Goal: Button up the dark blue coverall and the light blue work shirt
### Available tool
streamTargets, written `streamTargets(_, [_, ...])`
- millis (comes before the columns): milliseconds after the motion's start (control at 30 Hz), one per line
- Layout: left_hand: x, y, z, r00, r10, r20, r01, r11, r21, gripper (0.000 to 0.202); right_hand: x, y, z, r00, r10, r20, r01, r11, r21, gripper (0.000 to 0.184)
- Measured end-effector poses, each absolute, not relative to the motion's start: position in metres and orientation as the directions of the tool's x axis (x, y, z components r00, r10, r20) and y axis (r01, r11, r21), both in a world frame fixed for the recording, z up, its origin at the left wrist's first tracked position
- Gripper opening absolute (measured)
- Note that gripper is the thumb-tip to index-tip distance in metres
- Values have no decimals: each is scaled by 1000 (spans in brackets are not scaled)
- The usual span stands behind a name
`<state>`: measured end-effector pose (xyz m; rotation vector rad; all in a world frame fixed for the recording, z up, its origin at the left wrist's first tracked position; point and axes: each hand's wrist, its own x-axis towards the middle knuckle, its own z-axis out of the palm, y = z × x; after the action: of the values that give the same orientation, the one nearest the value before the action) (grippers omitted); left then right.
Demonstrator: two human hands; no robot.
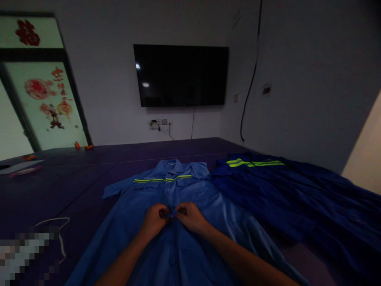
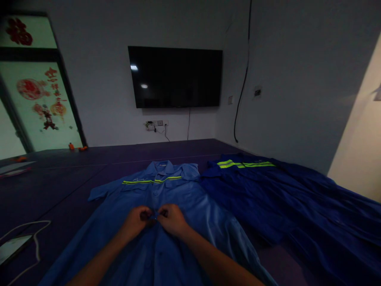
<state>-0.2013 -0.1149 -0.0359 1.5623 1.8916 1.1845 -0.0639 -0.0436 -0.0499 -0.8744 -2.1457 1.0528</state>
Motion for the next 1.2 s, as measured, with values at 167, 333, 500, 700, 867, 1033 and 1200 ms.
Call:
streamTargets(167, [-198,-118,-35,-167,949,268,720,-68,691,9,-68,-46,-52,-665,716,212,111,375,-920,27])
streamTargets(333, [-199,-116,-38,-172,944,281,690,-88,719,13,-66,-49,-49,-637,732,242,148,425,-893,28])
streamTargets(500, [-200,-113,-38,-199,931,306,635,-116,764,12,-65,-49,-48,-594,731,337,194,536,-822,17])
streamTargets(700, [-199,-115,-37,-206,925,318,611,-132,780,13,-65,-49,-47,-588,739,329,220,537,-814,10])
streamTargets(867, [-199,-116,-36,-203,924,323,592,-147,793,12,-63,-51,-43,-583,746,323,242,539,-807,8])
streamTargets(1033, [-199,-115,-37,-206,924,323,555,-161,816,10,-62,-52,-42,-595,729,339,214,550,-807,11])
streamTargets(1200, [-200,-115,-35,-226,924,309,517,-155,842,8,-61,-50,-42,-605,710,360,228,588,-776,15])
